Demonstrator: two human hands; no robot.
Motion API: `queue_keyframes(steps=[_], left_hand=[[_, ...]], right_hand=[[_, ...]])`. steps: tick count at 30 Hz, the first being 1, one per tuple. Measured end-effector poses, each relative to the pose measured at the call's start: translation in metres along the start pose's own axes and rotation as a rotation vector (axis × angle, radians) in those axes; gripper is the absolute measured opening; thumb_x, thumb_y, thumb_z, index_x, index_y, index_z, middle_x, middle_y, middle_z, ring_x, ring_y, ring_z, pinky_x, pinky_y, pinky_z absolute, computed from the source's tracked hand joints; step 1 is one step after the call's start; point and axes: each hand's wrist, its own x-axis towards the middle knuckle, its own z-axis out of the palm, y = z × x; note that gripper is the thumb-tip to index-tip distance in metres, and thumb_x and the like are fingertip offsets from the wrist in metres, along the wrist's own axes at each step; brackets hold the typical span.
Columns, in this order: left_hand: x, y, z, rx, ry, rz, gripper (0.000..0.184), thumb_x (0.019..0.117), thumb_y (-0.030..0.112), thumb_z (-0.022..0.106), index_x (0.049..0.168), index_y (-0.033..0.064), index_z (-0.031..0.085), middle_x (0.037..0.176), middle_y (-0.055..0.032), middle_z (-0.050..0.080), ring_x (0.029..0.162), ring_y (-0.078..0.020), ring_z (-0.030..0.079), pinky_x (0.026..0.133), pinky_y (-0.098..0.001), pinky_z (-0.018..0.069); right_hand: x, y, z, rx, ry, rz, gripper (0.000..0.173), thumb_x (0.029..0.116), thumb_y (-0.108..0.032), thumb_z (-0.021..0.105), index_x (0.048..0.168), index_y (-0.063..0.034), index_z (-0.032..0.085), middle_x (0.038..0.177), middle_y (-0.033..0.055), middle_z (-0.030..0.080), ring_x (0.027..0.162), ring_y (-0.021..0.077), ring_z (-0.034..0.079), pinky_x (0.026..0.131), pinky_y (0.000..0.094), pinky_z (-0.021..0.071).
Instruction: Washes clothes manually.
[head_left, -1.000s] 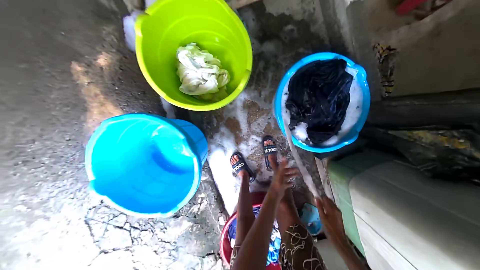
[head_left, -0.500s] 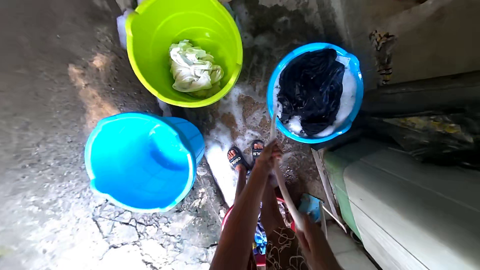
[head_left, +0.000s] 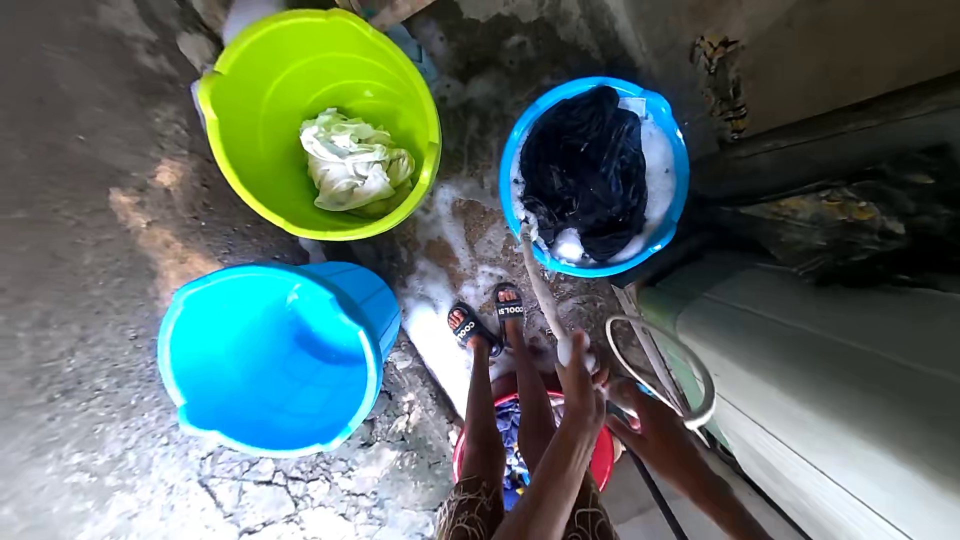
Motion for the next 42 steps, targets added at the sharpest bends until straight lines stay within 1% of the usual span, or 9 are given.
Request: queue_keyframes(steps=[8, 13, 18, 21, 26, 30, 35, 40, 42], left_hand=[[0.082, 0.136, -0.047, -0.223, -0.084, 0.048, 0.076, 0.1047, 0.063, 0.005, 0.073, 0.0141, 0.053, 0.053, 0.0034, 0.055, 0.047, -0.0064, 0.055, 0.047, -0.0195, 0.047], [0.111, 0.158, -0.07, -0.43, -0.222, -0.01, 0.065, 0.1082, 0.055, 0.021, 0.072, 0.0128, 0.055, 0.054, 0.0045, 0.052, 0.041, -0.0028, 0.05, 0.04, -0.0145, 0.0411], [0.089, 0.133, -0.062, -0.387, -0.175, 0.111, 0.074, 0.1025, 0.066, 0.003, 0.121, 0.016, 0.053, 0.058, 0.0044, 0.052, 0.044, -0.0046, 0.049, 0.042, -0.0179, 0.0424], [0.096, 0.134, -0.084, -0.391, -0.158, 0.095, 0.088, 0.1009, 0.065, -0.005, 0.13, 0.0096, 0.057, 0.067, -0.0036, 0.059, 0.05, -0.0121, 0.055, 0.048, -0.0246, 0.0488], [0.132, 0.17, -0.131, 0.167, 0.105, 0.095, 0.039, 0.1131, 0.034, 0.031, 0.089, 0.0103, 0.049, 0.057, 0.0069, 0.039, 0.042, -0.0025, 0.036, 0.042, -0.017, 0.0334], [0.144, 0.168, -0.149, 0.76, 0.297, 0.158, 0.035, 0.1055, 0.032, 0.056, 0.123, 0.001, 0.057, 0.09, -0.011, 0.055, 0.071, -0.0193, 0.052, 0.064, -0.0344, 0.0475], [0.136, 0.174, -0.149, 1.349, 0.199, 0.246, 0.03, 0.0947, 0.013, 0.07, 0.116, -0.0068, 0.067, 0.116, -0.0339, 0.065, 0.112, -0.0516, 0.062, 0.092, -0.0684, 0.0488], [0.126, 0.16, -0.153, 0.222, 0.216, 0.22, 0.03, 0.1113, 0.026, 0.041, 0.105, 0.0021, 0.057, 0.066, -0.0018, 0.055, 0.052, -0.0084, 0.054, 0.051, -0.0232, 0.0505], [0.099, 0.159, -0.148, -0.11, 0.051, 0.095, 0.064, 0.1089, 0.057, 0.022, 0.126, 0.0028, 0.051, 0.088, -0.0091, 0.065, 0.073, -0.0178, 0.064, 0.07, -0.0344, 0.0561]], right_hand=[[-0.001, 0.017, 0.05, -0.202, 0.563, -0.456, 0.04, 0.0889, -0.037, 0.061, 0.072, -0.0007, 0.068, 0.064, 0.0124, 0.064, 0.06, 0.0307, 0.066, 0.057, 0.0475, 0.0541], [-0.005, 0.005, 0.041, -0.166, 0.18, -0.354, 0.032, 0.084, -0.027, 0.074, 0.082, 0.004, 0.071, 0.07, 0.019, 0.067, 0.066, 0.0399, 0.07, 0.062, 0.0598, 0.0541], [0.03, -0.091, 0.049, -0.131, 0.231, -0.297, 0.053, 0.0966, -0.03, 0.065, 0.133, 0.0079, 0.059, 0.09, 0.0221, 0.071, 0.076, 0.0403, 0.071, 0.068, 0.0596, 0.057], [0.043, -0.102, 0.047, -0.236, 0.459, -0.381, 0.047, 0.0976, -0.039, 0.058, 0.1, 0.0063, 0.073, 0.067, 0.0189, 0.067, 0.059, 0.039, 0.069, 0.053, 0.0572, 0.0529], [0.008, -0.085, 0.038, -0.278, 0.434, -0.519, 0.058, 0.0983, -0.049, 0.049, 0.078, 0.002, 0.069, 0.054, 0.0115, 0.058, 0.045, 0.0275, 0.06, 0.043, 0.0465, 0.0473], [-0.001, -0.08, 0.046, -0.106, 0.347, -0.537, 0.056, 0.0996, -0.046, 0.049, 0.078, 0.0028, 0.067, 0.052, 0.0078, 0.054, 0.044, 0.0155, 0.053, 0.045, 0.0335, 0.0443], [0.02, -0.091, 0.048, 0.123, 0.228, -0.382, 0.049, 0.1014, -0.041, 0.05, 0.086, 0.0028, 0.068, 0.059, -0.0017, 0.05, 0.053, 0.0006, 0.047, 0.054, 0.0214, 0.0424], [0.052, -0.11, 0.059, 0.124, 0.11, -0.274, 0.046, 0.1059, -0.032, 0.046, 0.094, 0.0071, 0.067, 0.067, 0.0065, 0.054, 0.062, 0.0147, 0.052, 0.062, 0.0373, 0.0465], [0.064, -0.116, 0.075, 0.124, 0.042, -0.287, 0.048, 0.1075, -0.031, 0.039, 0.098, 0.0084, 0.066, 0.071, 0.0123, 0.058, 0.066, 0.0229, 0.058, 0.066, 0.0464, 0.0499]])
